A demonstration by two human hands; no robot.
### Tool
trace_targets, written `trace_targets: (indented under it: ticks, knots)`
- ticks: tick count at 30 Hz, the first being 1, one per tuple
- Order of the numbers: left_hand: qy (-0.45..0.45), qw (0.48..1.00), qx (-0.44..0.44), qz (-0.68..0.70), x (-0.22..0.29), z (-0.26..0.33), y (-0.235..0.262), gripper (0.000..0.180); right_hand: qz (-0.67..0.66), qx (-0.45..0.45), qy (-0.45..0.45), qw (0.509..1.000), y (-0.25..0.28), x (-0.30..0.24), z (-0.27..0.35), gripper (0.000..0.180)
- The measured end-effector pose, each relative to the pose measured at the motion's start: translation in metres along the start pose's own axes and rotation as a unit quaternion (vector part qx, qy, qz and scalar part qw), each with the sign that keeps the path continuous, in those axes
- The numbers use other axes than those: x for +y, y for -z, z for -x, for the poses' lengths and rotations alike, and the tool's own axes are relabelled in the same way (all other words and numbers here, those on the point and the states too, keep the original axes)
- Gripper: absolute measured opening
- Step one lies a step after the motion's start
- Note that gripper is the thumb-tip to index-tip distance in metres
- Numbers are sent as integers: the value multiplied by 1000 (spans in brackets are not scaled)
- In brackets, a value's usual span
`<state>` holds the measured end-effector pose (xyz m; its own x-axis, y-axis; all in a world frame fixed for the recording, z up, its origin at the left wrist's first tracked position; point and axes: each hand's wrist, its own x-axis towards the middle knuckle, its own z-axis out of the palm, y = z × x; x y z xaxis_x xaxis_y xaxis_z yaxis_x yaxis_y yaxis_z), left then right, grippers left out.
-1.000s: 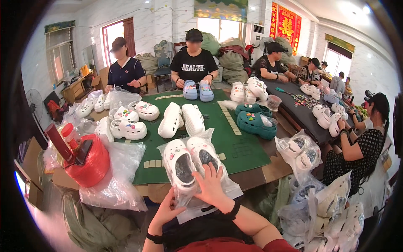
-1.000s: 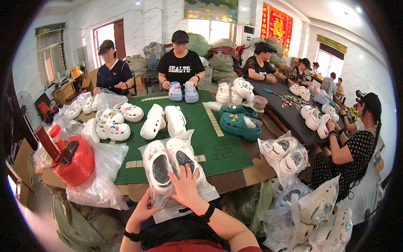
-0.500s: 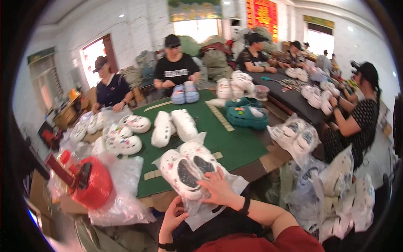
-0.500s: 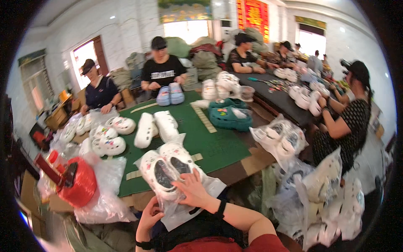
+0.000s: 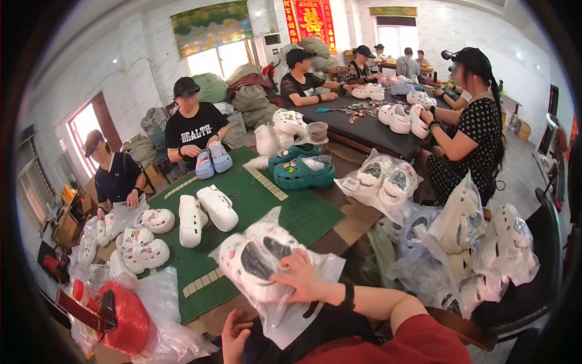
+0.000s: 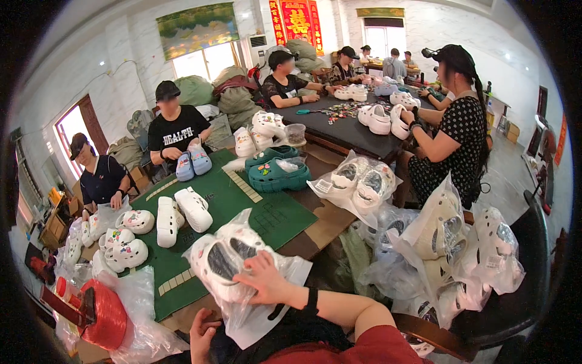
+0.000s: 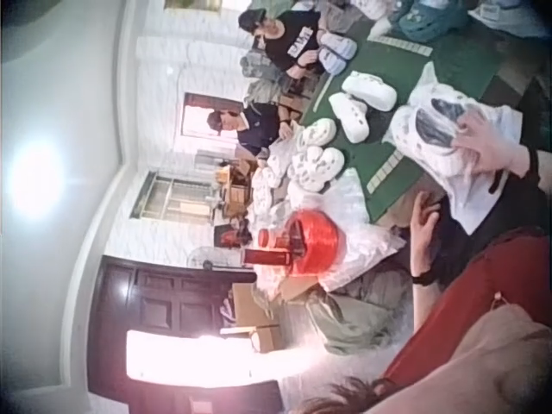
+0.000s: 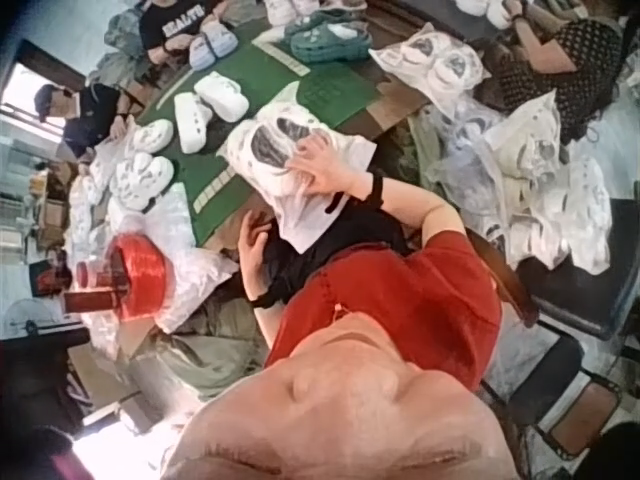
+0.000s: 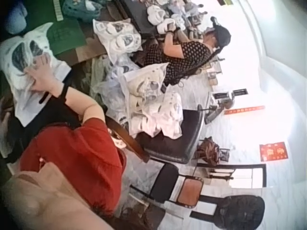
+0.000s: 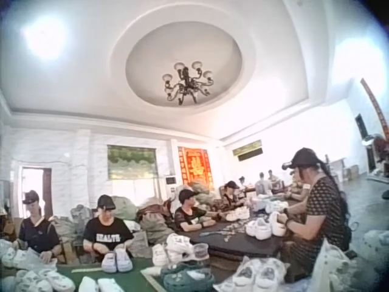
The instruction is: Packing foam clogs into plastic bags at a manufacturing table.
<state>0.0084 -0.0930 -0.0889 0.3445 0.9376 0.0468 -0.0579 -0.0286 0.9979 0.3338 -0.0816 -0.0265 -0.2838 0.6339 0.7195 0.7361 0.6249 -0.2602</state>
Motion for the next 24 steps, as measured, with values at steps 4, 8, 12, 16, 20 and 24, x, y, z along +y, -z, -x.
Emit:
trace_targets:
  ticks: [4,8,12,16,20,24]
  knots:
    - [-17,1000,1,11,0,-1,-3,70,82,79,-32,993,51,14,-6,55]
    - [-15,1000,2,-13,15,2,-12,66,193,115,-54,973,100,43,0,60]
    - [-5,1000,4,-4,29,6,-18,56,271,169,-93,943,142,55,-7,68]
    - [-2,1000,-6,-15,26,3,-18,55,304,194,-126,924,171,81,-8,69]
    - [9,1000,22,-12,13,-1,-10,64,326,210,-152,909,181,83,0,70]
    - [7,999,37,-10,15,0,-13,62,305,162,-135,929,171,63,25,68]
